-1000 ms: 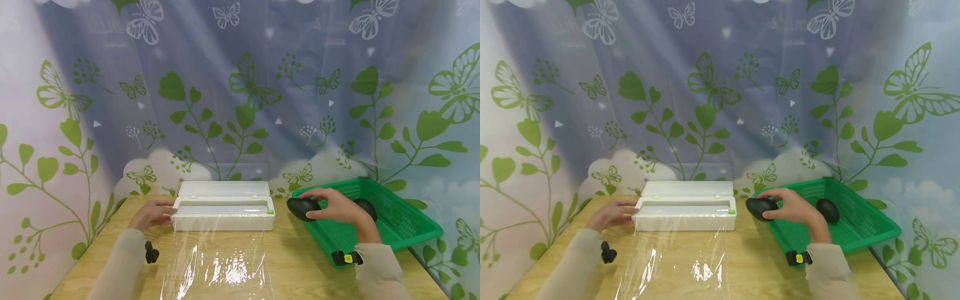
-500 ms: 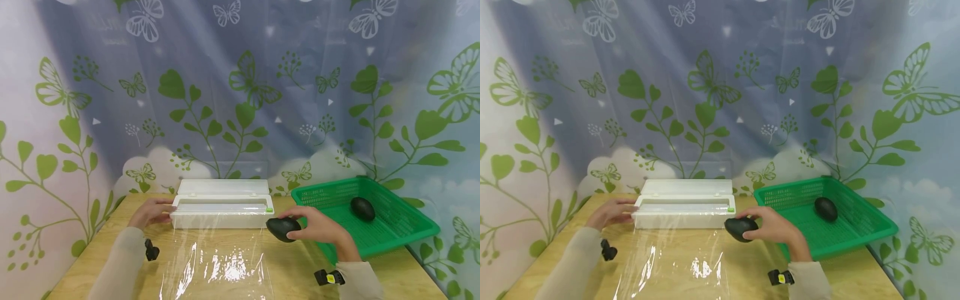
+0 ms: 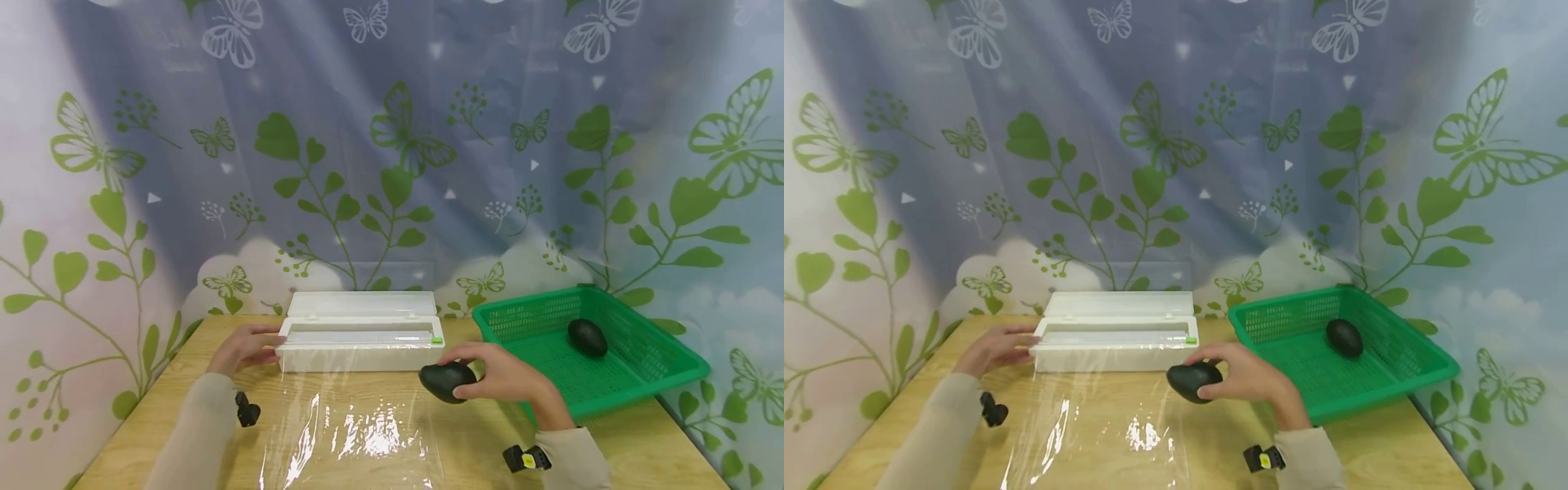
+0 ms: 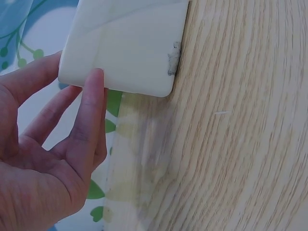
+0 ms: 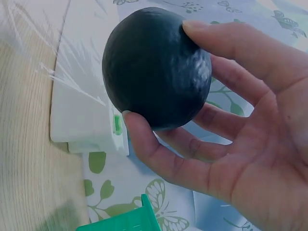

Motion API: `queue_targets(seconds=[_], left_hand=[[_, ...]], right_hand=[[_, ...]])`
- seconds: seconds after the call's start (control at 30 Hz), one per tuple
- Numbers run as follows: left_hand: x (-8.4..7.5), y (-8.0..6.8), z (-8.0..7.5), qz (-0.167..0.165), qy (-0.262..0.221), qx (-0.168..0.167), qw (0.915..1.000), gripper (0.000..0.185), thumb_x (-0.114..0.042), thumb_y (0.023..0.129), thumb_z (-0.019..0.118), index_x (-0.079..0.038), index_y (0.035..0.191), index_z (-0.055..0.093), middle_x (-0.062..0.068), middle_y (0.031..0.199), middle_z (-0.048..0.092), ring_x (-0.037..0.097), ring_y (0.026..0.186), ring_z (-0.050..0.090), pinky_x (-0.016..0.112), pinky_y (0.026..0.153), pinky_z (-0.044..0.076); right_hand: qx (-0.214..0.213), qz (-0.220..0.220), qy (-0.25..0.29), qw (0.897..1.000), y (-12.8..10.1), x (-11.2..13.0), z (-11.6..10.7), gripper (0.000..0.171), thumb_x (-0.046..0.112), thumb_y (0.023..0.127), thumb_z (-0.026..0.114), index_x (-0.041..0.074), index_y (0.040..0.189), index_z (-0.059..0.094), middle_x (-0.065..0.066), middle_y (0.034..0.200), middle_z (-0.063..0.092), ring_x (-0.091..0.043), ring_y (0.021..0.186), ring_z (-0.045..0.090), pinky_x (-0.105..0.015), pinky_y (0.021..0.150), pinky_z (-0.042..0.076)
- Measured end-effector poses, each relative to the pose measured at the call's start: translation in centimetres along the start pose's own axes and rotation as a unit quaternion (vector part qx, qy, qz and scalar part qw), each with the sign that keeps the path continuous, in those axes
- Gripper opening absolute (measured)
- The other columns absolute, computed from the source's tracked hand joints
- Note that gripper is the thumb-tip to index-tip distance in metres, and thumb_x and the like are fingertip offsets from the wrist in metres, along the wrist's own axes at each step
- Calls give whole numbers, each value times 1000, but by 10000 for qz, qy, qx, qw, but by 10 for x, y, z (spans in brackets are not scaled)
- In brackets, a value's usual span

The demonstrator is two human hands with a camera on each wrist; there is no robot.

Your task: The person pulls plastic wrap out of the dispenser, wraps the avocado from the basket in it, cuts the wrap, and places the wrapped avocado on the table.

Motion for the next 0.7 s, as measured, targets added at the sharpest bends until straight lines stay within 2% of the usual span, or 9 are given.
queue_targets(seconds=[0.17,0.4,0.6,0.7], left_hand=[[1,0,-1,-45,-42,-41,10000,65,-16,96,74,2,152,46,4,104,71,12,81,72,28,77,64],[1,2,0,-17,-90,47,9999,68,-17,97,73,3,154,43,3,102,70,10,82,71,27,78,64],[1,0,1,14,-50,118,9999,68,-18,98,72,3,155,41,3,106,70,9,83,71,30,84,64],[2,-1,1,-12,-101,117,9999,68,-18,97,73,2,154,42,4,107,70,10,84,72,31,84,64]], right_hand=[[102,-135,82,9998,2,9,5,40,21,89,81,19,128,70,-8,130,69,-22,114,63,-29,87,55],[299,-293,403,9983,8,19,21,43,14,87,81,15,128,70,-11,128,69,-18,111,62,-26,74,61],[314,-645,77,9974,15,31,37,44,15,85,83,16,127,72,-6,124,72,-16,110,63,-26,88,56],[378,-665,66,9971,18,35,44,44,16,84,84,17,126,72,-5,122,71,-16,111,63,-26,90,56]])
Point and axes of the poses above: each hand's wrist, its own y-axis towards the middle knuckle, its own z-axis out of the palm, x = y × z, the point moved 8 cm from there along y, towards the middle knuckle
